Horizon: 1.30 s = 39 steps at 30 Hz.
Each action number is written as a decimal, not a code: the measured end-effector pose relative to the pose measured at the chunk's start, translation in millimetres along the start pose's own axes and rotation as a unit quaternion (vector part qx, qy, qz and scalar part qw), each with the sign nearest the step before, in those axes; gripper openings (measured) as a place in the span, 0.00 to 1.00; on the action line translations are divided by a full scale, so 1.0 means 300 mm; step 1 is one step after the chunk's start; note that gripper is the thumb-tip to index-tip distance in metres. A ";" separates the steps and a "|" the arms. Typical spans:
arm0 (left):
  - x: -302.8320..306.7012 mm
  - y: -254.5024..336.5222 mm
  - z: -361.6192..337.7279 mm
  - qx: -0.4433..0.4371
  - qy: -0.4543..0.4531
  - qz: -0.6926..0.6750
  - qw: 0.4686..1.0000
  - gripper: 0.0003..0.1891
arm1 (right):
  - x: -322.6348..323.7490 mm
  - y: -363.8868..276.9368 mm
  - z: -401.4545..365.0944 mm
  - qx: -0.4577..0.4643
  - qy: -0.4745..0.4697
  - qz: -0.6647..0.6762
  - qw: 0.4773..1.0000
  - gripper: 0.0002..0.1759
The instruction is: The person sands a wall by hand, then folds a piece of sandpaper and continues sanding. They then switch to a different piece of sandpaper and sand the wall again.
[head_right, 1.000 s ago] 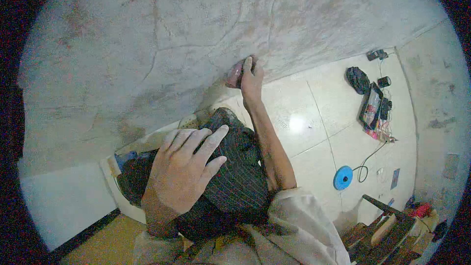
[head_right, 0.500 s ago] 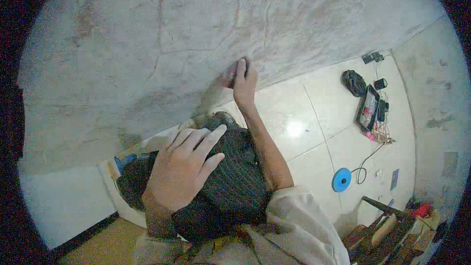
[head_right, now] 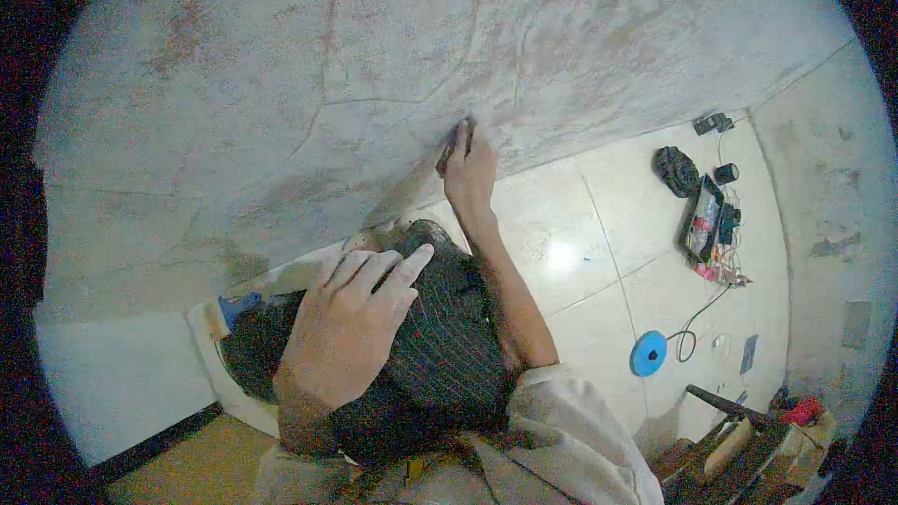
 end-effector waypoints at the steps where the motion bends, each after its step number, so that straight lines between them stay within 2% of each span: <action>1: 0.001 0.001 0.000 0.001 -0.003 -0.002 1.000 0.22 | 0.010 -0.008 -0.001 0.001 0.001 -0.001 1.000 0.21; 4: -0.002 0.006 0.007 0.001 -0.003 -0.017 1.000 0.22 | 0.006 -0.012 0.004 0.007 -0.012 0.017 1.000 0.19; 6: -0.007 0.001 0.004 0.006 0.000 -0.017 1.000 0.23 | -0.007 0.008 0.008 -0.011 -0.006 0.129 0.992 0.18; 10: -0.001 0.000 -0.002 0.009 0.003 -0.009 1.000 0.24 | -0.002 0.015 0.004 -0.012 0.007 0.113 0.994 0.18; 12: -0.010 -0.002 -0.002 0.005 0.002 -0.006 1.000 0.24 | -0.009 0.005 0.020 0.073 -0.018 0.003 0.997 0.19; 13: -0.015 -0.002 -0.004 0.002 -0.002 -0.005 1.000 0.24 | -0.019 0.024 0.026 0.073 -0.019 0.003 0.997 0.19; 15: -0.014 -0.007 -0.010 0.006 0.002 -0.010 1.000 0.24 | -0.010 0.042 0.005 -0.070 -0.003 0.193 0.979 0.20; 16: -0.011 -0.009 -0.011 0.011 0.008 -0.014 1.000 0.24 | 0.000 0.056 0.017 -0.069 -0.002 0.192 0.979 0.20; 18: 0.001 0.003 -0.005 0.006 0.003 -0.010 1.000 0.24 | -0.006 0.062 0.054 0.044 -0.041 -0.063 0.996 0.22; 19: 0.002 0.003 0.000 0.003 -0.004 -0.003 1.000 0.25 | -0.017 0.090 0.078 0.045 -0.040 -0.063 0.996 0.22; 21: -0.007 0.007 0.005 0.007 -0.005 -0.014 1.000 0.25 | -0.011 0.150 0.094 0.038 0.022 0.036 0.998 0.22; 22: -0.007 0.004 0.007 0.010 -0.003 -0.020 1.000 0.25 | -0.009 0.184 0.104 0.004 0.063 0.121 0.991 0.23; 23: -0.008 0.002 0.004 0.011 -0.003 -0.018 1.000 0.25 | 0.005 0.149 0.082 0.004 0.061 0.122 0.991 0.23; 25: -0.010 0.004 0.002 0.007 -0.003 0.004 1.000 0.25 | 0.012 0.058 0.024 -0.042 -0.041 0.097 0.994 0.23; 26: -0.006 0.004 0.008 0.008 -0.001 0.004 1.000 0.25 | 0.012 0.059 0.029 -0.040 -0.042 0.096 0.994 0.23; 27: -0.005 0.003 0.011 0.008 -0.010 -0.008 1.000 0.25 | 0.033 0.020 0.019 0.075 0.041 -0.019 0.996 0.22; 28: -0.012 0.003 0.012 0.007 -0.020 -0.023 1.000 0.25 | 0.036 -0.009 -0.009 0.185 0.122 -0.134 0.966 0.22; 29: -0.019 0.007 0.011 0.007 -0.024 -0.025 0.999 0.25 | 0.026 0.017 -0.002 0.180 0.122 -0.135 0.967 0.22; 30: -0.022 0.001 0.009 0.016 -0.018 -0.021 0.999 0.25 | 0.017 0.082 0.039 0.078 0.076 0.027 0.994 0.22; 31: -0.019 -0.006 0.008 0.026 -0.010 -0.015 0.999 0.25 | -0.008 0.144 0.070 -0.025 0.026 0.190 0.981 0.21; 32: -0.016 -0.008 0.004 0.028 -0.010 -0.014 0.999 0.25 | -0.005 0.116 0.048 -0.024 0.025 0.190 0.981 0.21; 34: -0.008 -0.005 0.006 0.016 -0.009 -0.015 1.000 0.25 | 0.043 -0.052 -0.041 0.139 0.114 -0.023 0.983 0.20; 37: -0.008 -0.008 0.011 0.015 -0.015 -0.027 0.999 0.25 | 0.046 -0.023 -0.005 0.093 0.077 0.037 0.992 0.20; 38: -0.007 -0.010 0.009 0.015 -0.017 -0.027 0.999 0.25 | 0.051 0.039 0.035 0.042 0.076 0.104 0.991 0.19; 39: -0.003 -0.013 0.007 0.018 -0.013 -0.020 1.000 0.25 | 0.047 0.061 0.042 0.043 0.075 0.105 0.991 0.19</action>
Point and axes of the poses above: each hand's wrist, its own z-axis towards the middle knuckle, its own x-axis out of the back of the hand, y = z × x, the point moved 7 cm from there along z, towards the middle knuckle, and after that the axes turned 13 degrees about -x, right-handed, at the moved point
